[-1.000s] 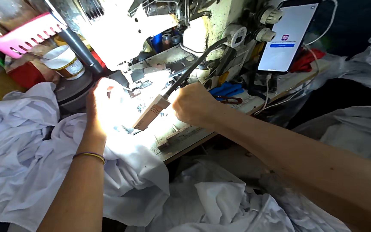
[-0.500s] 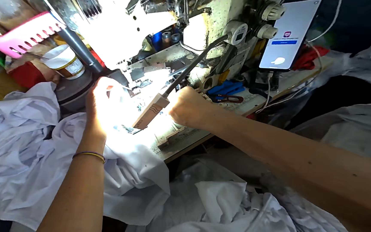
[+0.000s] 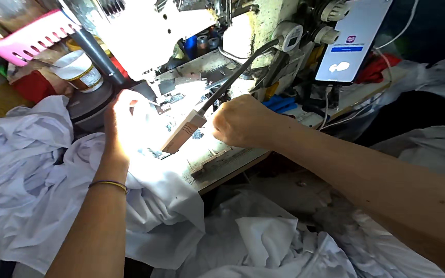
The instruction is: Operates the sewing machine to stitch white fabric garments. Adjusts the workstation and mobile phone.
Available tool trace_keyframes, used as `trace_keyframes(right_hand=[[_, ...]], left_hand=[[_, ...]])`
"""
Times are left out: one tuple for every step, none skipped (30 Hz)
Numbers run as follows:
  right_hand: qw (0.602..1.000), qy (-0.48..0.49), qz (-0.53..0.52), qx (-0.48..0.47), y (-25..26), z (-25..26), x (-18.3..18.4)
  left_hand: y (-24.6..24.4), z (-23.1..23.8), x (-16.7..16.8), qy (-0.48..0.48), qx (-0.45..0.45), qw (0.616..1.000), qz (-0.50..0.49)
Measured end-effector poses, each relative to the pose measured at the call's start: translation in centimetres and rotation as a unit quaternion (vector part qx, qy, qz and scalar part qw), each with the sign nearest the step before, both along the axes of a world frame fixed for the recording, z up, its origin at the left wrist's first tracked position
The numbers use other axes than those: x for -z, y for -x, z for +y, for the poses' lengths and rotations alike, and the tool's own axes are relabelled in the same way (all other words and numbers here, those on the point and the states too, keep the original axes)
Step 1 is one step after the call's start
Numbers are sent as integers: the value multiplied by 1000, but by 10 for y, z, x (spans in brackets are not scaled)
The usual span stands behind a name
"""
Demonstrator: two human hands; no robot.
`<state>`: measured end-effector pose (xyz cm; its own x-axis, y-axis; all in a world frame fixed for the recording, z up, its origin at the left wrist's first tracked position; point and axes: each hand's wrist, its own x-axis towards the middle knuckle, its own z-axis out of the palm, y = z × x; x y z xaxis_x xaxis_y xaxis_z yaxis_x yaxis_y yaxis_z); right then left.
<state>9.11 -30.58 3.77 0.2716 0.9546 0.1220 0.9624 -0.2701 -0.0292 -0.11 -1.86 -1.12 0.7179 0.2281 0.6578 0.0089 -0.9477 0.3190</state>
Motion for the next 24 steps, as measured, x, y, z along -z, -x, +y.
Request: trace_keyframes(right_hand=[[1000,11,4,3,0,0,2],[1000,25,12,9,0,0,2],[999,34,19,13,1,0,2],[999,39,23,15,1,0,2],[999,33,23,12,2,1,5],[1000,21,20,6,2,1,8],[1000,19,21,6,2,2,9],[999,27,25,11,3,2,7],[999,34,29,16,3,2,5],[999,31,34,17,1,1,4],[999,11,39,13,-2,-1,4],[999,-9,44,13,-6,-3,4],[998,-16,50,21,-9,-4,1],[998,-13,57,31,-11,-6,-3],[997,-9,64,38,-13,-8,-6],[996,0,74,45,-14,-11,-9],[995,4,86,48,-14,-13,-11],[994,5,95,49,-16,-15,-12],[993,6,105,51,-18,-16,-13],[991,11,118,54,-19,-19,-16],[990,13,130,53,-22,-22,-18],[989,8,142,48,-27,-27,-20],[988,-1,151,37,-32,-32,-21],[986,-3,165,33,-36,-37,-25]], left_hand=[[-3,7,5,-4,7,1000,-9],[-5,10,6,0,10,1000,-6],[-5,10,6,5,12,1000,-1],[-5,10,5,7,11,1000,0],[-5,10,5,7,11,1000,1],[-5,10,4,3,14,1000,-1],[-5,11,4,-5,21,1000,-6],[-5,11,4,-9,25,1000,-7],[-5,10,3,-8,24,1000,-4],[-4,9,3,-6,23,1000,-2],[-3,8,4,-3,19,1000,-1],[-4,9,5,-4,18,1000,-4],[-4,9,6,-8,16,1000,-9],[-4,6,6,-13,7,1000,-16],[-1,-3,3,-10,-8,1000,-13],[7,-19,-7,5,-25,1000,13],[18,-40,-24,40,-35,996,66],[22,-49,-33,70,-36,994,78],[22,-50,-34,79,-37,994,59],[22,-49,-30,83,-39,996,24],[26,-52,-27,96,-45,994,-10],[34,-60,-24,114,-55,991,-44],[45,-73,-23,123,-62,988,-75],[60,-92,-23,126,-62,986,-95]])
